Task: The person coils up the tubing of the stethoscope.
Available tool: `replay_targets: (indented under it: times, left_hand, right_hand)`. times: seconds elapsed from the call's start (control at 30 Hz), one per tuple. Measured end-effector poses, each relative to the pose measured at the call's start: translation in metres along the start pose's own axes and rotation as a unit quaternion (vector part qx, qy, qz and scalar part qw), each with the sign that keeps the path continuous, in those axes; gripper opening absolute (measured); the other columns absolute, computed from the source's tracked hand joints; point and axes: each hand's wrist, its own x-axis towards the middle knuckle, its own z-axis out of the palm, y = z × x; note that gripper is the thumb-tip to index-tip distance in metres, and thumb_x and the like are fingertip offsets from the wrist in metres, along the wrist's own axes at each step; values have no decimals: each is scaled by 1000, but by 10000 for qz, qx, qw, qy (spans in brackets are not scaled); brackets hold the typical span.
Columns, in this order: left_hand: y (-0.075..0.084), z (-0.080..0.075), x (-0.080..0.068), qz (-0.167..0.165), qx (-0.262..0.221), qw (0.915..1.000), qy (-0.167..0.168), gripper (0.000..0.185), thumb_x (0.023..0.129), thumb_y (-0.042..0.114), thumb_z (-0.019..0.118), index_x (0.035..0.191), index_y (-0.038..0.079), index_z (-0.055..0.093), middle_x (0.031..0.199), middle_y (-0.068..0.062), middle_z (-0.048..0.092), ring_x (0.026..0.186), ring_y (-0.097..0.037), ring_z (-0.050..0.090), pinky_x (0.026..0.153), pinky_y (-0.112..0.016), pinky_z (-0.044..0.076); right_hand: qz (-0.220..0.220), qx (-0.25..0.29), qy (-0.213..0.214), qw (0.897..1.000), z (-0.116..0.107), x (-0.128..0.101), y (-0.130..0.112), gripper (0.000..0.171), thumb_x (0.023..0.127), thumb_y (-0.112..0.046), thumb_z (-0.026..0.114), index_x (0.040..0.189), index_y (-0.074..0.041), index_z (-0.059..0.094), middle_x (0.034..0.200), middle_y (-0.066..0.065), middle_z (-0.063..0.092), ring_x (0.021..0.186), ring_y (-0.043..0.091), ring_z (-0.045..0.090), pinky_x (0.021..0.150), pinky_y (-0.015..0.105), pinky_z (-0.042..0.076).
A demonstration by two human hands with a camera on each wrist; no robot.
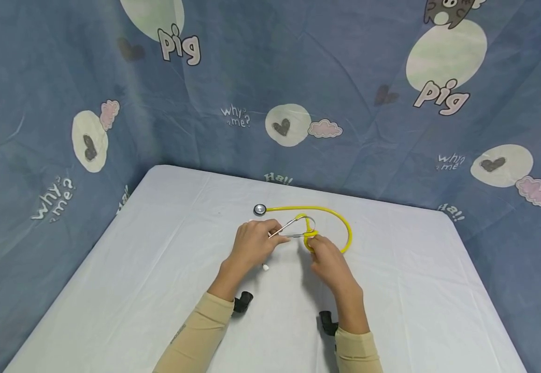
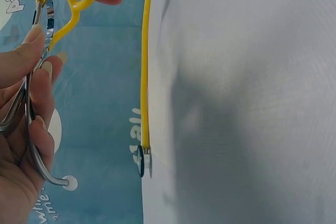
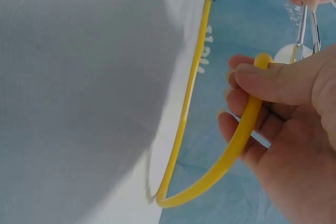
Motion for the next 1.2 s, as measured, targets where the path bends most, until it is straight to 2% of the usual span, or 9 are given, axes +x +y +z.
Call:
replay_targets:
  times: [0.27, 0.43, 0.73, 0.9, 1.2]
  left_hand:
    - [1, 0, 1, 73, 85, 9999, 94, 28, 75, 46, 82, 87, 22, 74, 73, 10, 71, 58, -10, 58, 55, -30, 43]
    - [3, 0, 2, 101, 144, 9998, 54, 27, 75, 45, 82, 86, 22, 74, 70, 10, 70, 56, -9, 55, 53, -28, 41]
    - [6, 5, 1, 238, 292, 9993, -59, 26, 74, 43, 83, 83, 21, 72, 60, 12, 62, 51, -8, 44, 48, -25, 32]
    - [6, 8, 0, 292, 338, 9989, -106, 27, 74, 42, 83, 84, 20, 73, 60, 11, 62, 51, -8, 44, 48, -25, 31]
    - [8, 6, -2, 347, 434, 9984, -48, 24, 74, 38, 84, 85, 20, 74, 61, 10, 62, 54, -10, 49, 48, -27, 33]
  right_hand:
    - [-276, -151, 11, 9995, -2, 2, -7, 10, 89, 4, 64, 89, -6, 67, 80, 1, 58, 73, 17, 49, 72, 34, 46]
    - [-481, -157, 127, 9986, -3, 2, -12, 20, 88, -1, 68, 75, -12, 59, 72, -1, 53, 67, 16, 44, 66, 31, 41]
    - [-660, -247, 232, 9972, -3, -2, -21, 31, 88, -7, 71, 65, -16, 53, 62, -3, 47, 60, 14, 42, 59, 28, 37]
    - [-714, -343, 352, 9962, -1, -3, -24, 36, 87, -11, 73, 60, -18, 51, 55, -6, 41, 55, 12, 39, 55, 26, 34]
    - [-862, -250, 451, 9949, -5, -6, -31, 38, 89, -15, 73, 59, -20, 49, 54, -10, 36, 53, 8, 37, 53, 25, 32]
